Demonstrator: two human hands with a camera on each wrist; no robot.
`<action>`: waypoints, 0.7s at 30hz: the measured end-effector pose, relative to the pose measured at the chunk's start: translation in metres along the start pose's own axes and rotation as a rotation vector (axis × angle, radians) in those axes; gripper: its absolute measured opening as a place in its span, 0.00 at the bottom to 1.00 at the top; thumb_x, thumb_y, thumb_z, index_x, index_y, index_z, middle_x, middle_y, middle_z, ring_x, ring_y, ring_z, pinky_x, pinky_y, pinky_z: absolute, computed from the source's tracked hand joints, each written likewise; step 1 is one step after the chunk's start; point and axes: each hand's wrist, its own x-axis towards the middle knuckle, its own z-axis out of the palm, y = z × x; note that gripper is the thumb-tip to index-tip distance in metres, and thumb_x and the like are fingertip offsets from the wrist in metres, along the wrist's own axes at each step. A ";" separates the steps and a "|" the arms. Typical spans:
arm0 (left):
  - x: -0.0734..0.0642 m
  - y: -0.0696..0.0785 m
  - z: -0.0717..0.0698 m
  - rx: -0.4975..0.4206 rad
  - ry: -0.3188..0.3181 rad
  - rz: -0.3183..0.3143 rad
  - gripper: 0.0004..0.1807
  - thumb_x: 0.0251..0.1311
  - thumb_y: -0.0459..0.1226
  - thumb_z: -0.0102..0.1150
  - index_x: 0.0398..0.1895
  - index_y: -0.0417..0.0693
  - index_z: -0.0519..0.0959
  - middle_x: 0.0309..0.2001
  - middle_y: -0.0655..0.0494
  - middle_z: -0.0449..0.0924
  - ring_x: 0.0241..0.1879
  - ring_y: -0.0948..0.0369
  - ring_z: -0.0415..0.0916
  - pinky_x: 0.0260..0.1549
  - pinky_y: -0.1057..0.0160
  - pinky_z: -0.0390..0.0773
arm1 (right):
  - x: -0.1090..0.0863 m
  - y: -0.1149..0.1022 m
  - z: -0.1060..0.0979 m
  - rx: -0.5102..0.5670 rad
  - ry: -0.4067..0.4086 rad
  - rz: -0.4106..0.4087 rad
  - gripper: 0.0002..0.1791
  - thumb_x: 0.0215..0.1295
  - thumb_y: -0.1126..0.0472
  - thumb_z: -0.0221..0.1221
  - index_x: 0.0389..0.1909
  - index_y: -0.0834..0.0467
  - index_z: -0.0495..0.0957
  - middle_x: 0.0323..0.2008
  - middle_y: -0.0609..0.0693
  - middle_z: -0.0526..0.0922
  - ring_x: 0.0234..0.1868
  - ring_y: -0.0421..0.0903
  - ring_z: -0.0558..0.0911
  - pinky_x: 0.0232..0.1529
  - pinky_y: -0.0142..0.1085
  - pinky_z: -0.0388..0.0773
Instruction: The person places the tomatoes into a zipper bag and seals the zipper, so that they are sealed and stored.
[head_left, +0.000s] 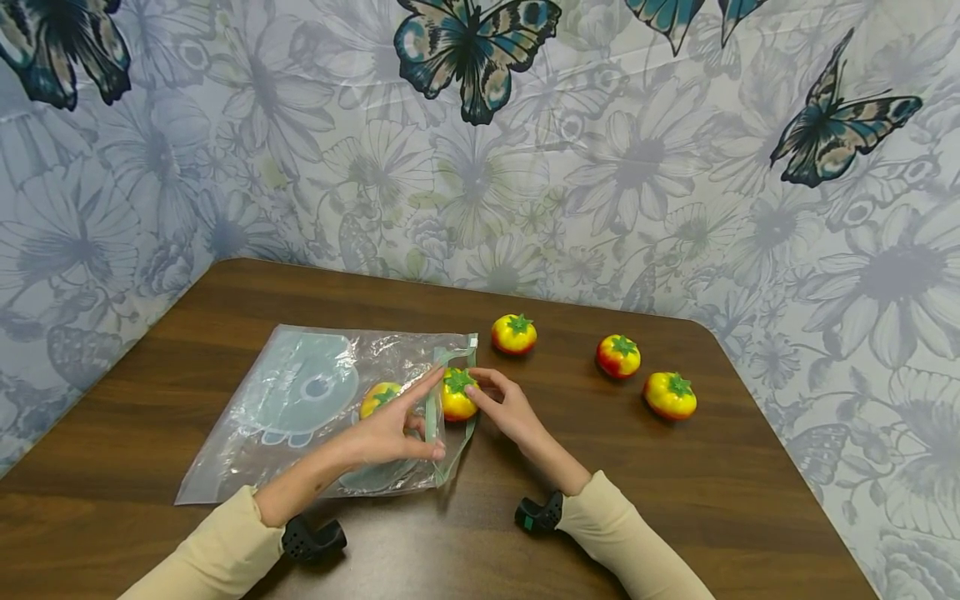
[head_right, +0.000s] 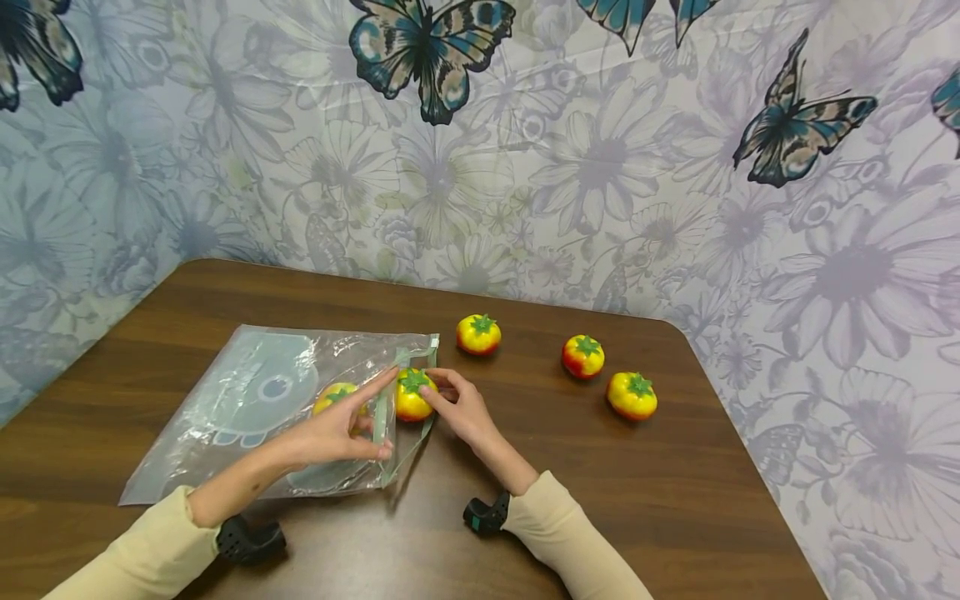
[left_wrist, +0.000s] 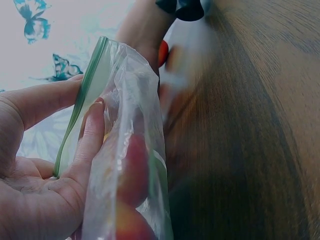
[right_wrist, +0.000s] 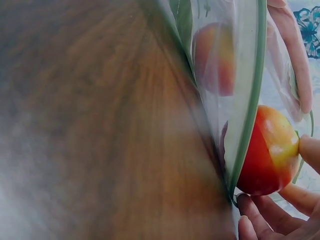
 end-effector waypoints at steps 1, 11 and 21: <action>0.000 0.000 0.000 0.007 0.002 0.001 0.56 0.51 0.28 0.67 0.75 0.56 0.39 0.73 0.50 0.27 0.32 0.54 0.75 0.24 0.66 0.73 | 0.000 0.000 0.000 0.000 -0.001 -0.003 0.20 0.67 0.63 0.54 0.57 0.69 0.71 0.51 0.63 0.75 0.49 0.58 0.74 0.50 0.45 0.71; -0.001 0.000 0.001 0.023 0.009 -0.003 0.56 0.51 0.28 0.68 0.75 0.56 0.39 0.73 0.49 0.27 0.31 0.54 0.74 0.23 0.66 0.72 | 0.008 0.019 -0.012 0.040 -0.038 0.008 0.21 0.68 0.61 0.54 0.58 0.68 0.71 0.52 0.62 0.75 0.47 0.56 0.76 0.47 0.48 0.74; -0.001 0.000 0.000 0.034 0.016 -0.009 0.57 0.50 0.30 0.69 0.75 0.56 0.40 0.73 0.49 0.29 0.31 0.56 0.73 0.25 0.65 0.74 | 0.007 0.038 -0.022 0.009 -0.103 -0.124 0.22 0.62 0.69 0.59 0.58 0.68 0.71 0.52 0.62 0.76 0.47 0.54 0.79 0.46 0.38 0.76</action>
